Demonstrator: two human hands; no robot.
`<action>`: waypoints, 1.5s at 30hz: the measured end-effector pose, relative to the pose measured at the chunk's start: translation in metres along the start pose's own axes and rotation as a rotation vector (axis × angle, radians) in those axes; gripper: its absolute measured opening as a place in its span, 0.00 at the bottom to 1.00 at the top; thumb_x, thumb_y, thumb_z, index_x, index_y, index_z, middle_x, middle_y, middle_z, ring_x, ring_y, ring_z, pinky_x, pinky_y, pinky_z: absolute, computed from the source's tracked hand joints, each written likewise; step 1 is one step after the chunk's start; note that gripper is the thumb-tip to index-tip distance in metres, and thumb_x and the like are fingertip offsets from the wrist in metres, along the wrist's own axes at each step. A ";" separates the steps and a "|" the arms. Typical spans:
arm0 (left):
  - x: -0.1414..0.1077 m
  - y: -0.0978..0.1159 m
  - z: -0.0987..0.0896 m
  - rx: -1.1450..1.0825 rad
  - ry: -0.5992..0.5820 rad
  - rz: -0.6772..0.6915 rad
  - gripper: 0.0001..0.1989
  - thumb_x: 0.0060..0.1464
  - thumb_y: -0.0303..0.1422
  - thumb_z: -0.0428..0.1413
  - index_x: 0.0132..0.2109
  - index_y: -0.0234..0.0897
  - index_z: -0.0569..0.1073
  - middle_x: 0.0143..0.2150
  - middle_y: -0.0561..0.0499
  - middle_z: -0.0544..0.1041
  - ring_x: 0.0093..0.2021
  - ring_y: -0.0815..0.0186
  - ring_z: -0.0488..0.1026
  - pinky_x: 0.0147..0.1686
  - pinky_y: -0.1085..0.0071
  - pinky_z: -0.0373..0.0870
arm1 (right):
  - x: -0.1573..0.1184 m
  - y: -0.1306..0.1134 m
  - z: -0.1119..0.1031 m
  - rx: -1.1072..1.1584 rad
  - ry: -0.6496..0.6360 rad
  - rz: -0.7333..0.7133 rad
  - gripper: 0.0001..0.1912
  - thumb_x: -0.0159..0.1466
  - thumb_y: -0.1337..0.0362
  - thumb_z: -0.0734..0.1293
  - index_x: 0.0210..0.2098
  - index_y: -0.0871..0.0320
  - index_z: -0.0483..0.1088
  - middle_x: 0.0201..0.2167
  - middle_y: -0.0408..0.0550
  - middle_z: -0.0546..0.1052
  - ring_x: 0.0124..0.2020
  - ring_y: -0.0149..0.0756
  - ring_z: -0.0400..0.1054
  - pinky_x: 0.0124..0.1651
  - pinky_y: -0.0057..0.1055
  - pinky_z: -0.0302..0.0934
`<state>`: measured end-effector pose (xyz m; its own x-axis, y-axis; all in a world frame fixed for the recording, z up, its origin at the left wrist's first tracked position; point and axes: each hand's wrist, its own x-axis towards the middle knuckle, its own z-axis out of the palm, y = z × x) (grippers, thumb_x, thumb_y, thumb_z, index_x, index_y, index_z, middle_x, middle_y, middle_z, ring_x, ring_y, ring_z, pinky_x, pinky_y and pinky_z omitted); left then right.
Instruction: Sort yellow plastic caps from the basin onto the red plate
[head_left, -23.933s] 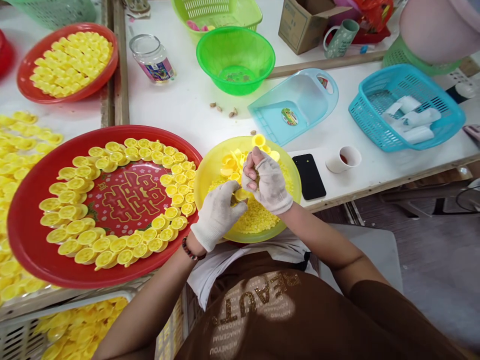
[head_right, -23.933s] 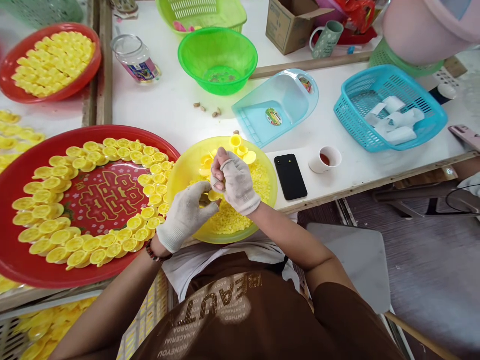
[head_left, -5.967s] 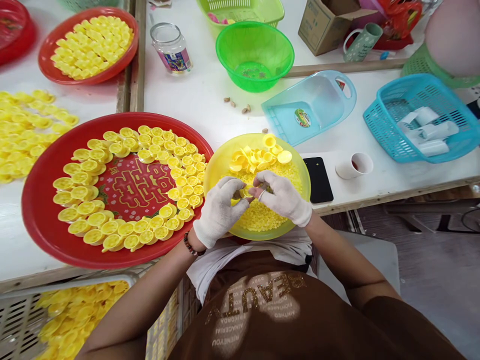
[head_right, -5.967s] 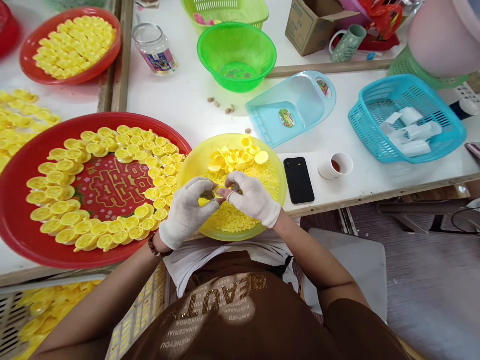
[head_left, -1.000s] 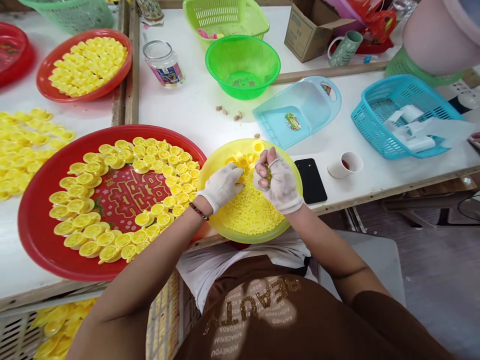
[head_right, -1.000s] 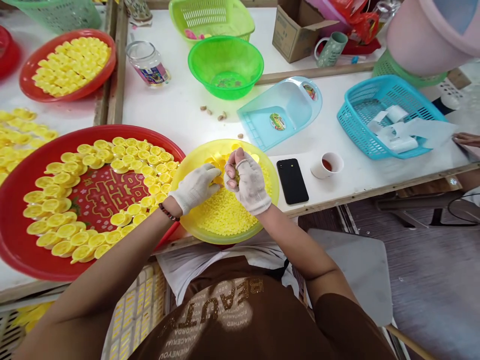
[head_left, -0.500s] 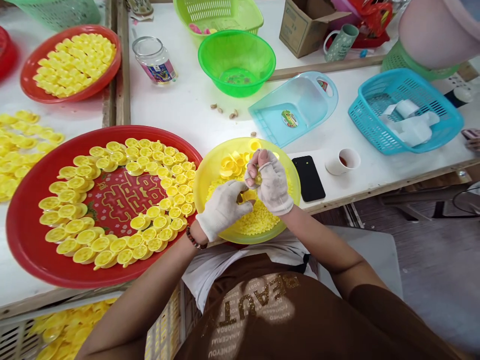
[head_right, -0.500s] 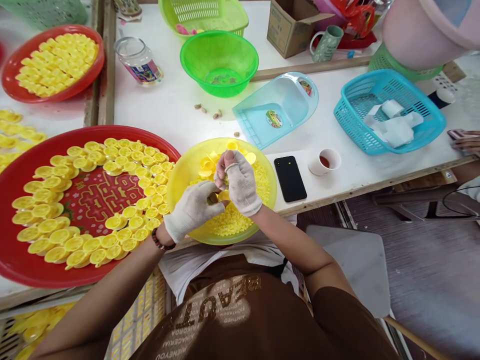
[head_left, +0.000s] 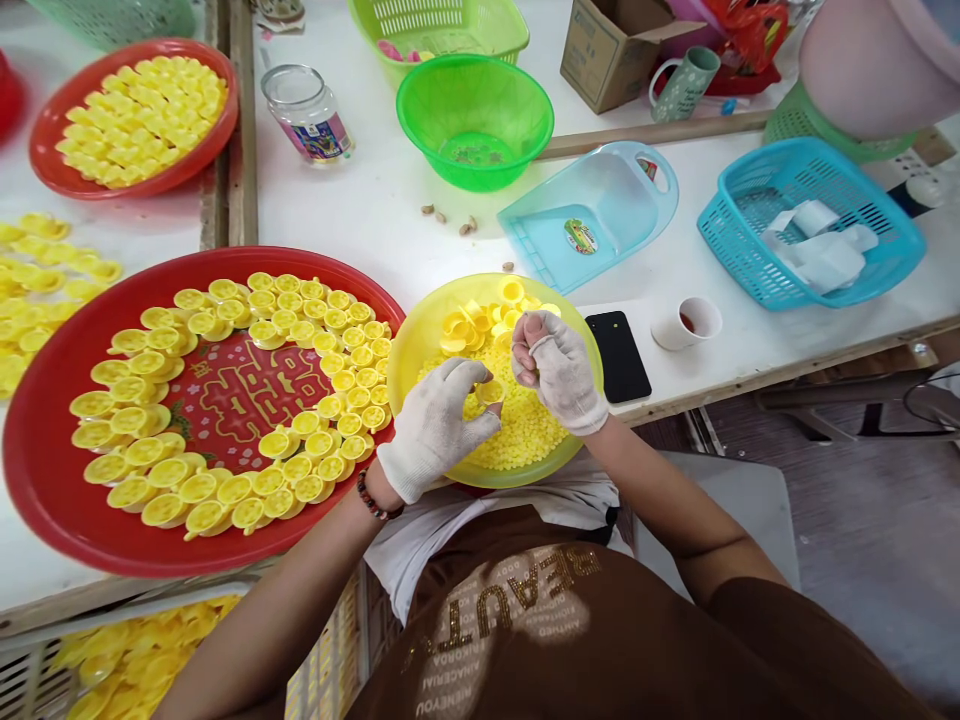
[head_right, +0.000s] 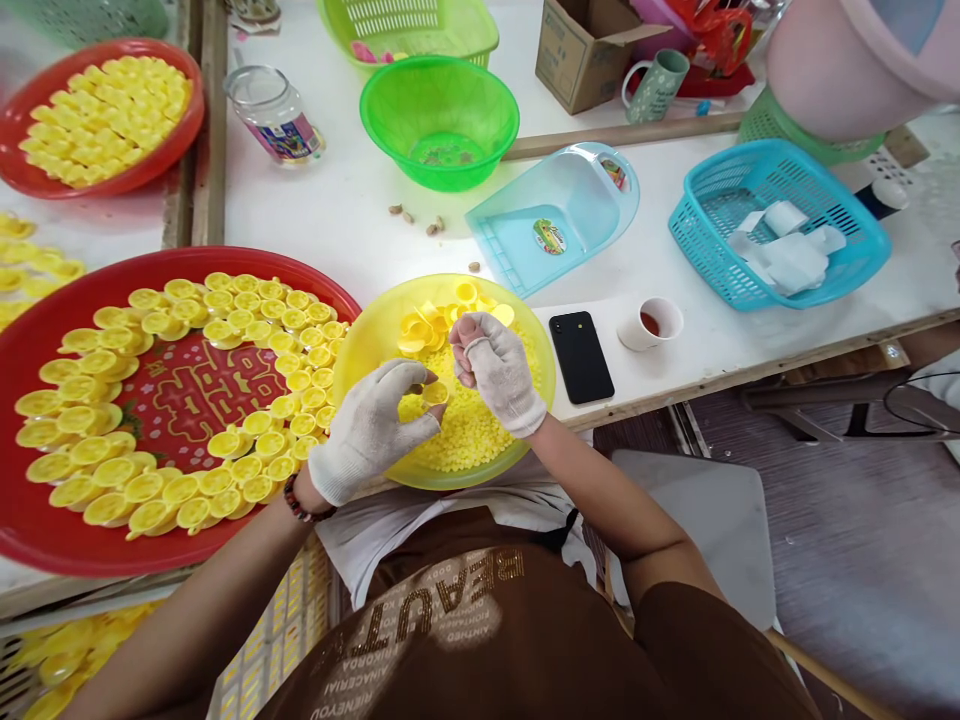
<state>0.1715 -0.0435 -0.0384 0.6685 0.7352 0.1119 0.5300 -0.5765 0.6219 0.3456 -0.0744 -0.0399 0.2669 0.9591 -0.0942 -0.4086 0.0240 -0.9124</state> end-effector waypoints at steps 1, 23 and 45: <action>-0.001 0.000 -0.001 -0.029 0.023 0.006 0.11 0.57 0.34 0.60 0.46 0.38 0.72 0.46 0.45 0.79 0.46 0.58 0.77 0.48 0.60 0.75 | -0.002 0.000 -0.004 -0.046 -0.015 0.018 0.20 0.66 0.45 0.70 0.31 0.55 0.66 0.20 0.35 0.60 0.18 0.23 0.52 0.20 0.24 0.48; -0.048 -0.146 -0.111 0.285 0.003 -0.694 0.16 0.49 0.40 0.59 0.43 0.37 0.78 0.37 0.47 0.81 0.38 0.58 0.76 0.41 0.64 0.72 | -0.027 0.012 -0.009 -1.760 -0.738 -0.284 0.15 0.73 0.57 0.62 0.47 0.60 0.73 0.47 0.57 0.75 0.46 0.48 0.66 0.48 0.41 0.56; 0.081 -0.012 0.020 0.238 -0.124 -0.155 0.08 0.61 0.33 0.56 0.45 0.35 0.77 0.44 0.43 0.79 0.42 0.58 0.75 0.40 0.64 0.70 | -0.002 0.002 -0.026 0.180 0.016 0.342 0.23 0.63 0.44 0.72 0.31 0.56 0.64 0.23 0.36 0.64 0.19 0.23 0.57 0.20 0.22 0.46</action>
<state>0.2300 0.0158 -0.0522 0.6210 0.7802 -0.0751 0.7281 -0.5387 0.4239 0.3672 -0.0833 -0.0516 0.1012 0.9159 -0.3884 -0.6228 -0.2462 -0.7427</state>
